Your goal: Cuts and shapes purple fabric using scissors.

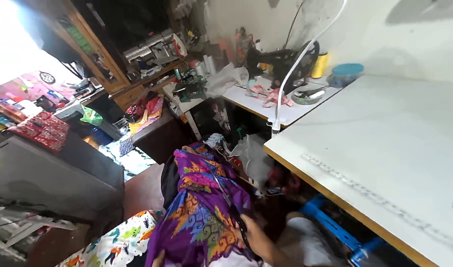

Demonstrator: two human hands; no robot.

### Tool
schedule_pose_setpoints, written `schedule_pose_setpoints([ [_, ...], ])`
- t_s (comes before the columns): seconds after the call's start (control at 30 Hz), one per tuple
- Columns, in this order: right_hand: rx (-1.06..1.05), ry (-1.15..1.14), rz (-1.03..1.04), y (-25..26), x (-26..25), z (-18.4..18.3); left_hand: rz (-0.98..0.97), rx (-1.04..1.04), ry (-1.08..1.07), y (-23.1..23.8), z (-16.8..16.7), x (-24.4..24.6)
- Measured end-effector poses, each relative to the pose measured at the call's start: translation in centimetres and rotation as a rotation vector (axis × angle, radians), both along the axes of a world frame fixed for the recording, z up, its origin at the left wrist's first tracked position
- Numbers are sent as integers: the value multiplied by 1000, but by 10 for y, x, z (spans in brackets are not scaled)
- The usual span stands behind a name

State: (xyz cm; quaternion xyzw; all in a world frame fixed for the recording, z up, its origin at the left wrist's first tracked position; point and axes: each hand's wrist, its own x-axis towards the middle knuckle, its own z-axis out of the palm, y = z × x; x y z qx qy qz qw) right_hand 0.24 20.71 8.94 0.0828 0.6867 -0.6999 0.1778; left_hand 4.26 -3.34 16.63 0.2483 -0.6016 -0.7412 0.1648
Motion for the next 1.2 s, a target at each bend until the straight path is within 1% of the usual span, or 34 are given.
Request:
schedule_pose_setpoints([
  [0.03,1,35,-22,5,11,4,0,-65,-24,7,8,2],
  [0.1,13,117,-77,20,28,17,12,-115,-21,24,21,10],
  [0.2,5,197,-147,43,43,42,34,-79,48,40,39,25],
  [0.3,-69,249,-181,61,57,68,25,-48,123,41,53,45],
  [0.37,-124,304,-202,64,65,79,27,-45,167,40,62,57],
  [0.47,-176,366,-190,66,77,89,-1,-56,230,41,76,71],
  [0.67,-175,411,-144,78,94,102,-50,-83,332,44,101,82],
  [0.8,-255,426,-136,81,101,108,-67,-196,446,47,124,90],
  [0.93,-279,489,-100,76,91,117,-45,-346,522,57,157,87],
  [1.03,-258,494,-82,68,71,127,-59,-378,596,60,170,86],
  [1.13,-208,517,-115,59,45,134,-51,-352,649,62,166,83],
  [1.17,-178,521,-127,58,33,135,-60,-296,636,62,160,82],
  [1.2,-140,523,-141,57,20,132,-80,-192,595,61,150,80],
])
